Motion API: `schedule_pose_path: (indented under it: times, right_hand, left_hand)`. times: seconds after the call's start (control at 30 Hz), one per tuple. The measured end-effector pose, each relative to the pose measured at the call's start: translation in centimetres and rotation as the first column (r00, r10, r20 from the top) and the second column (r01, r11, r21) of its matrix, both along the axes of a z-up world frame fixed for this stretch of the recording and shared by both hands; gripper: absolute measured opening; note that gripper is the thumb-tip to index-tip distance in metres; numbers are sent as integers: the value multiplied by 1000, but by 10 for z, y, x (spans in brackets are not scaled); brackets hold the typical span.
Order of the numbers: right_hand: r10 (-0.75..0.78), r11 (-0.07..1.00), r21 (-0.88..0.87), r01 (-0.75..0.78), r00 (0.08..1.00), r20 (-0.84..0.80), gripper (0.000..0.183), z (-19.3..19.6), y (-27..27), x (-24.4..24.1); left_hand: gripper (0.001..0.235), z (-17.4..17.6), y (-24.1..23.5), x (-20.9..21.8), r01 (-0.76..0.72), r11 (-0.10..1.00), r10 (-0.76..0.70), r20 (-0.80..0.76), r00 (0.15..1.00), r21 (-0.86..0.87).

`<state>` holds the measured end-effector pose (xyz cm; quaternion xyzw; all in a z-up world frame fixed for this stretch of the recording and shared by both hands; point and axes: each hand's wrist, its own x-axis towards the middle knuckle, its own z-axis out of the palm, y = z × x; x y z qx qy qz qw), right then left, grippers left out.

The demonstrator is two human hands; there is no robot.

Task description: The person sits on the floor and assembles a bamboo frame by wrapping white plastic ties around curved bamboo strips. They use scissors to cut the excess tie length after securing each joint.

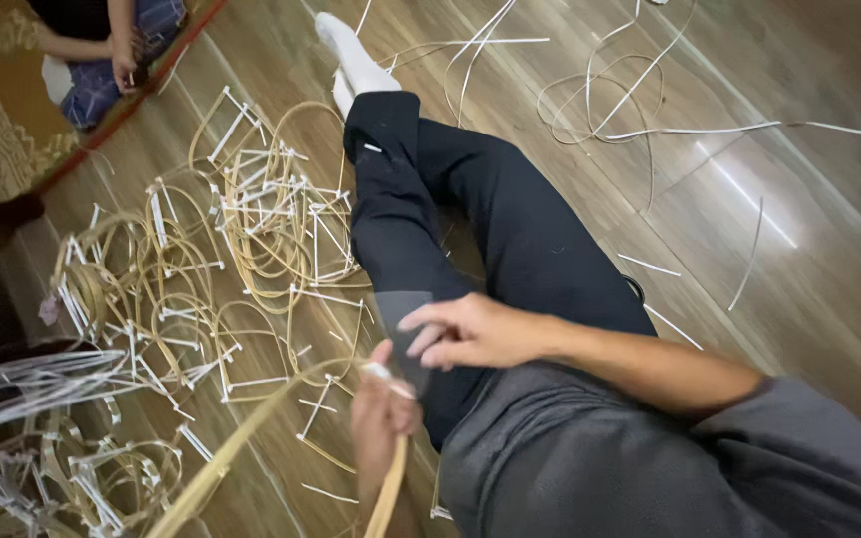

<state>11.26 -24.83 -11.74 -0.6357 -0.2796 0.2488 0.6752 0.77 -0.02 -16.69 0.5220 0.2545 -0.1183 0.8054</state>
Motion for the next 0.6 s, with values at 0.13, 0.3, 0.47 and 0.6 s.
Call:
schedule_pose_path:
  times: [0.13,0.3,0.47,0.6]
  right_hand:
    - [219,972,144,-184,931,-293,44,-27,15,-15]
    - [332,925,316,-210,853,-404,43,-33,12,-13]
    - [337,925,302,-228,860,-383,42,-23,2,-14]
    - [264,964,73,-257,874,-409,41,-7,-5,-18]
  left_hand:
    - [53,42,-40,8,277,954,-268,84,960,-115]
    - [53,43,-48,3,340,934,-327,114,938,-114]
    - [44,31,-46,-12,351,931,-338,128,932,-100]
    - [46,37,-48,-12,402,911,-399,59,915,-87]
